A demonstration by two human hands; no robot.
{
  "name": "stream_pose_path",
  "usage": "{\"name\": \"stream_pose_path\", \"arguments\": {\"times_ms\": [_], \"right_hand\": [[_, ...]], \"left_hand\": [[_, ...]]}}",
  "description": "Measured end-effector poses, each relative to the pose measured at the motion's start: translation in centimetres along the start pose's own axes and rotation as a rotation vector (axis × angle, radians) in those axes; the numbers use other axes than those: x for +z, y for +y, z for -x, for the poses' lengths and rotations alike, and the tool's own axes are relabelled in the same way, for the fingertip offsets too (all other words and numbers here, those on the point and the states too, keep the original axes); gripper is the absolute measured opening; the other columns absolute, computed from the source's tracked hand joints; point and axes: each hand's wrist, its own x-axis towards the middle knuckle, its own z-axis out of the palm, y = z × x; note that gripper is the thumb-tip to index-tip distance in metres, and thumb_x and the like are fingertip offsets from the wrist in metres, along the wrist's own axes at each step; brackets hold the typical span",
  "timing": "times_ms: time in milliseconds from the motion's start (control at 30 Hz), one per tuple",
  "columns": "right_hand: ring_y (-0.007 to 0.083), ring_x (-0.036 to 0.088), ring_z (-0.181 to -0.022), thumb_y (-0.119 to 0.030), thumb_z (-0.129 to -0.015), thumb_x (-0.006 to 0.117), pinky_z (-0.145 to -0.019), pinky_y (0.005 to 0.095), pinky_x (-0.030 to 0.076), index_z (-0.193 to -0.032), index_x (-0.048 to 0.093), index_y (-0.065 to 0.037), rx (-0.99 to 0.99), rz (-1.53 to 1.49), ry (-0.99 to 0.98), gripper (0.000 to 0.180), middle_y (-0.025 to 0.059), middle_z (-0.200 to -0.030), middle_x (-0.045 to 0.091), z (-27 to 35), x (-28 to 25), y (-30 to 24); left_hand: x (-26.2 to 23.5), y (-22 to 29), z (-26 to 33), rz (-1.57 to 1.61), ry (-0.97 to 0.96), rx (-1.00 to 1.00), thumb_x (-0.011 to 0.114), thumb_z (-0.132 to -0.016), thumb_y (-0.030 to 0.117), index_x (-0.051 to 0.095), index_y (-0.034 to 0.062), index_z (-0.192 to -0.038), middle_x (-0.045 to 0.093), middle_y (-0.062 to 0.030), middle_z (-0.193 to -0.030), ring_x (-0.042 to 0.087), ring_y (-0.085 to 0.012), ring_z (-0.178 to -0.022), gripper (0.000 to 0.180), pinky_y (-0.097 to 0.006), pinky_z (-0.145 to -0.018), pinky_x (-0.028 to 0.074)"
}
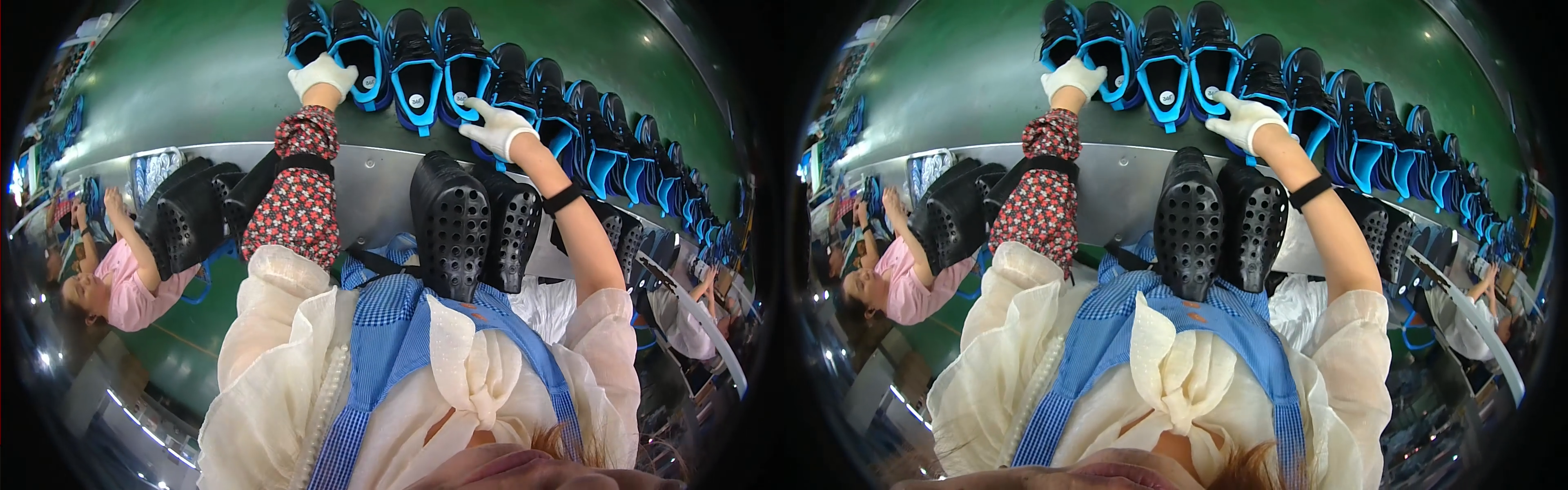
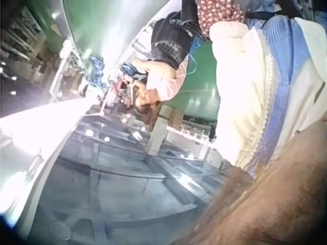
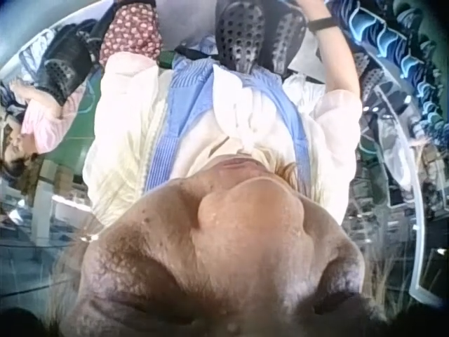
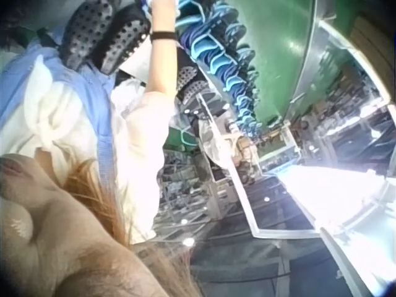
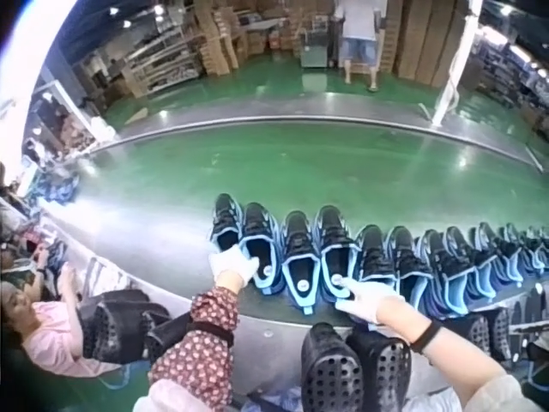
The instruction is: Assembling and inspecting shoe components on a factory production line.
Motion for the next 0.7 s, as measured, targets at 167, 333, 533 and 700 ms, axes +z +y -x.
{"name": "stream_pose_path", "arguments": {"times_ms": [167,333,533,700], "right_hand": [[0.0402,0.063,-0.093,-0.056,-0.085,0.056,-0.082,0.044,0.049,-0.135,0.046,-0.021,-0.102,0.023,0.134,0.061,0.0207,-0.096,0.066,-1.7,1.2,1.0],[0.0352,0.063,-0.101,-0.056,-0.085,0.056,-0.088,0.0424,0.049,-0.133,0.05,-0.023,0.048,0.106,0.039,0.058,0.0167,-0.108,0.066,-0.5,-1.0,4.2],[0.0394,0.062,-0.096,-0.053,-0.084,0.059,-0.083,0.0438,0.049,-0.12,0.056,-0.014,0.089,0.135,0.152,0.053,0.0196,-0.099,0.066,1.0,-3.0,10.6],[0.0379,0.061,-0.102,-0.047,-0.085,0.061,-0.086,0.0431,0.048,-0.125,0.053,-0.02,0.243,0.218,0.195,0.049,0.019,-0.107,0.065,2.5,-5.4,15.5]], "left_hand": [[0.9,-1.1,-1.6,-0.096,-0.097,0.062,0.047,-0.081,0.052,0.065,0.0078,-0.116,0.064,-0.0174,-0.117,0.06,-0.0358,-0.111,0.059,-0.044,-0.093,0.046],[2.7,1.8,1.6,-0.045,-0.074,0.087,0.047,-0.081,0.043,0.059,0.0086,-0.122,0.067,-0.0207,-0.108,0.063,-0.0364,-0.104,0.055,-0.044,-0.092,0.044],[3.3,7.6,4.6,0.082,-0.148,0.191,0.046,-0.081,0.045,0.058,0.0085,-0.122,0.067,-0.0201,-0.107,0.064,-0.0358,-0.102,0.056,-0.044,-0.091,0.046],[3.4,14.3,7.1,0.12,-0.371,0.407,0.049,-0.082,0.05,0.066,0.0067,-0.108,0.067,-0.0202,-0.107,0.063,-0.0366,-0.102,0.053,-0.043,-0.09,0.048]]}}
